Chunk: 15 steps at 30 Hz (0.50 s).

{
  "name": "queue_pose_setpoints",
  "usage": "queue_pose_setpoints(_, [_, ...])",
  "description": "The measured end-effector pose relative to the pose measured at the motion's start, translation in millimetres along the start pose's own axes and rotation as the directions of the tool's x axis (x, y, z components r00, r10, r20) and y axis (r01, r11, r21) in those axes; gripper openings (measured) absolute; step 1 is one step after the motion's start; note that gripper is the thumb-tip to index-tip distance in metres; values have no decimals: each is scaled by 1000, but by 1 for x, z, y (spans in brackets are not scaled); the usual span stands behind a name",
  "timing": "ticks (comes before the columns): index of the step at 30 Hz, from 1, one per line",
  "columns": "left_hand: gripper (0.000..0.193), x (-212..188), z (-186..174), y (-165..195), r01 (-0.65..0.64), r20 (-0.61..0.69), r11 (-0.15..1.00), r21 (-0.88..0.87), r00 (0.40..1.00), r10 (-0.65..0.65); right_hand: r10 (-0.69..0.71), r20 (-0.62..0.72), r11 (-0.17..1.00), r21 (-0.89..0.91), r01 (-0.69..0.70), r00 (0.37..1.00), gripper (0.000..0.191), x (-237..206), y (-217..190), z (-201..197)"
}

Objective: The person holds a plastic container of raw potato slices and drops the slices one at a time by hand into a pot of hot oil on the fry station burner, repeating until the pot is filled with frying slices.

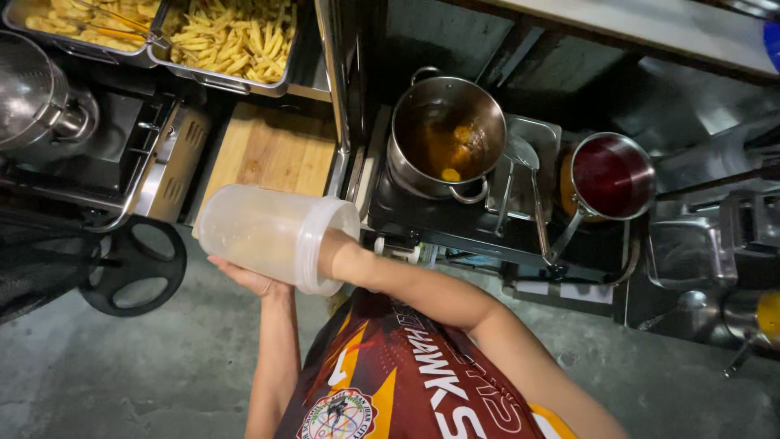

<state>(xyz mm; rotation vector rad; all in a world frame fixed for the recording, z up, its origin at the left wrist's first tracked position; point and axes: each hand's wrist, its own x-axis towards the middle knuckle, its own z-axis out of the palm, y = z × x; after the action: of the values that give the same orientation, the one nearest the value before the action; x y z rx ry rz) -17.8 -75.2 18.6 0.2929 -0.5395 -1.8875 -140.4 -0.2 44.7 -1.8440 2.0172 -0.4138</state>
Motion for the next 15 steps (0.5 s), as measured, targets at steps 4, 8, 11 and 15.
queue_pose_setpoints(4, [86, 3, -4, 2, 6, -64, 1000, 10, 998, -6, -85, -73, 996, -6, 85, 994, 23, -25, 28, -18])
queue_pose_setpoints(8, [85, 13, -11, -1, -1, -122, 999, 34, 993, 5, -138, -303, 988, 29, 154, 943, 23, -48, 29, -35])
queue_pose_setpoints(11, [86, 16, -11, -3, 30, -174, 999, -16, 984, -32, -122, -414, 985, 60, 161, 902, 29, -55, 16, -45])
queue_pose_setpoints(15, [85, 16, -6, -6, 54, -177, 996, -74, 982, -66, -111, -444, 985, 72, 159, 889, 28, -59, 7, -54])
